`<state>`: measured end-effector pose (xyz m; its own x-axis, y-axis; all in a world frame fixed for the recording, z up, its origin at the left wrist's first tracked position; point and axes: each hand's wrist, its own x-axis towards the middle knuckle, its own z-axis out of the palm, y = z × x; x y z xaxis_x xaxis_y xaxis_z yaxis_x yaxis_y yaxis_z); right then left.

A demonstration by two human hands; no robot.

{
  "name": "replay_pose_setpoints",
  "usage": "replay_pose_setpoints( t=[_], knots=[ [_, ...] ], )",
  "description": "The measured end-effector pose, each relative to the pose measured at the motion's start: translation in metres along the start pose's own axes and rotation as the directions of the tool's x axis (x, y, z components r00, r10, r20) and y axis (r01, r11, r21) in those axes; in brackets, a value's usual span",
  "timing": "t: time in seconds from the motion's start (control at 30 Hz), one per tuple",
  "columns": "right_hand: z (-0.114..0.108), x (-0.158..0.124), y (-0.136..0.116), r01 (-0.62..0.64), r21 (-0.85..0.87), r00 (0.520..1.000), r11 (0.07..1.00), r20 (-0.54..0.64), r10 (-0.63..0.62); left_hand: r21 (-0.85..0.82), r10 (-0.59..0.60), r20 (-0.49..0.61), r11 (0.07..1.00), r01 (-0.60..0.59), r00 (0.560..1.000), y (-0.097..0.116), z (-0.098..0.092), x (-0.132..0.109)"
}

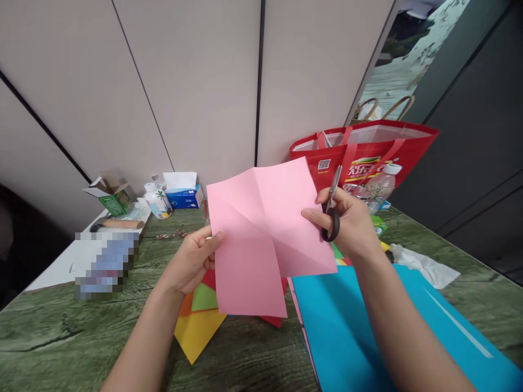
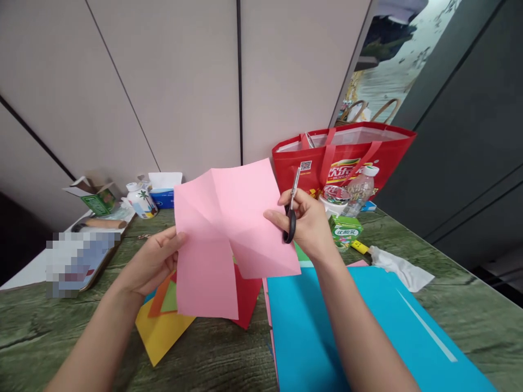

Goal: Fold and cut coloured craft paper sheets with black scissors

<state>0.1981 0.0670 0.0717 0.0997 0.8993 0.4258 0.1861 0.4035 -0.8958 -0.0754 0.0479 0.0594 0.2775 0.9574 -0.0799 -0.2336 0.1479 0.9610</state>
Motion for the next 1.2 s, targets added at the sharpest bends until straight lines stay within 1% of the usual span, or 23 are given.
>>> replay_pose_setpoints(
  t=[0.03,0.1,0.2,0.27,0.37,0.47,0.53,0.63,0.73,0.8,0.87,0.9,0.93,0.97,1.0,1.03,1.07,1.1,1.13,1.2],
  knots=[
    [0.0,-0.001,-0.002,0.008,-0.021,1.0,1.0,0.008,-0.008,-0.01,0.0,-0.015,1.0,0.0,1.0,-0.001,0.001,0.001],
    [0.001,-0.002,-0.006,0.016,-0.047,1.0,0.999,0.01,-0.016,-0.022,0.034,-0.089,0.999,-0.036,0.995,-0.001,0.001,0.002],
    [0.003,-0.001,-0.007,0.026,-0.049,1.0,0.998,0.0,-0.026,0.012,0.137,-0.216,0.99,-0.138,0.967,-0.001,-0.001,0.004],
    [0.004,0.001,-0.005,0.024,-0.035,1.0,0.999,-0.007,-0.024,0.063,0.18,-0.248,0.983,-0.17,0.952,0.0,-0.003,0.003],
    [0.006,0.003,0.0,0.004,-0.011,1.0,1.0,-0.007,-0.005,0.078,0.145,-0.204,0.988,-0.132,0.968,0.002,-0.005,0.002],
    [0.009,0.004,0.005,0.006,-0.007,1.0,1.0,0.004,-0.006,0.023,0.092,-0.117,0.996,-0.09,0.989,0.005,-0.004,0.0],
    [0.01,0.004,0.007,0.024,-0.03,1.0,0.999,-0.004,-0.024,-0.005,0.071,-0.103,0.997,-0.072,0.992,0.005,-0.003,0.001],
    [0.011,0.004,0.011,0.089,-0.133,0.995,0.987,-0.028,-0.094,0.021,0.057,-0.165,0.998,-0.054,0.985,0.002,-0.001,0.002],
    [0.009,0.006,0.017,0.136,-0.288,0.991,0.948,0.029,-0.134,0.082,0.109,-0.231,0.992,-0.093,0.967,-0.001,-0.002,0.004],
    [0.005,0.007,0.02,0.165,-0.423,0.986,0.891,0.071,-0.149,0.103,0.136,-0.252,0.988,-0.113,0.958,-0.001,-0.004,0.004],
    [0.001,0.007,0.02,0.181,-0.557,0.982,0.81,0.06,-0.178,0.105,0.142,-0.266,0.987,-0.118,0.953,0.0,-0.006,0.005],
    [0.0,0.005,0.017,0.177,-0.591,0.983,0.787,0.058,-0.177,0.103,0.141,-0.27,0.988,-0.117,0.953,0.001,-0.007,0.005],
    [-0.001,0.003,0.013,0.163,-0.585,0.986,0.794,0.078,-0.145,0.101,0.139,-0.272,0.988,-0.115,0.952,0.002,-0.007,0.005],
    [-0.002,0.0,0.009,0.141,-0.536,0.988,0.832,0.132,-0.082,0.1,0.136,-0.272,0.989,-0.112,0.953,0.003,-0.007,0.005],
    [-0.001,-0.003,0.003,0.102,-0.435,0.972,0.894,0.234,0.003,0.1,0.132,-0.271,0.989,-0.109,0.954,0.003,-0.007,0.005],
    [0.0,-0.006,-0.002,0.037,-0.313,0.928,0.949,0.362,0.083,0.1,0.132,-0.27,0.989,-0.108,0.954,0.003,-0.007,0.005],
    [0.002,-0.009,-0.007,-0.041,-0.202,0.867,0.978,0.48,0.135,0.1,0.134,-0.27,0.989,-0.111,0.954,0.003,-0.008,0.006],
    [0.005,-0.012,-0.01,-0.112,-0.114,0.797,0.987,0.583,0.158,0.1,0.138,-0.27,0.988,-0.115,0.953,0.003,-0.008,0.006],
    [0.009,-0.013,-0.012,-0.166,-0.062,0.726,0.984,0.668,0.165,0.101,0.144,-0.273,0.988,-0.121,0.951,0.002,-0.009,0.006],
    [0.017,-0.013,-0.01,-0.21,-0.026,0.612,0.977,0.776,0.152,0.112,0.162,-0.283,0.984,-0.135,0.945,0.002,-0.011,0.006]
  ],
)
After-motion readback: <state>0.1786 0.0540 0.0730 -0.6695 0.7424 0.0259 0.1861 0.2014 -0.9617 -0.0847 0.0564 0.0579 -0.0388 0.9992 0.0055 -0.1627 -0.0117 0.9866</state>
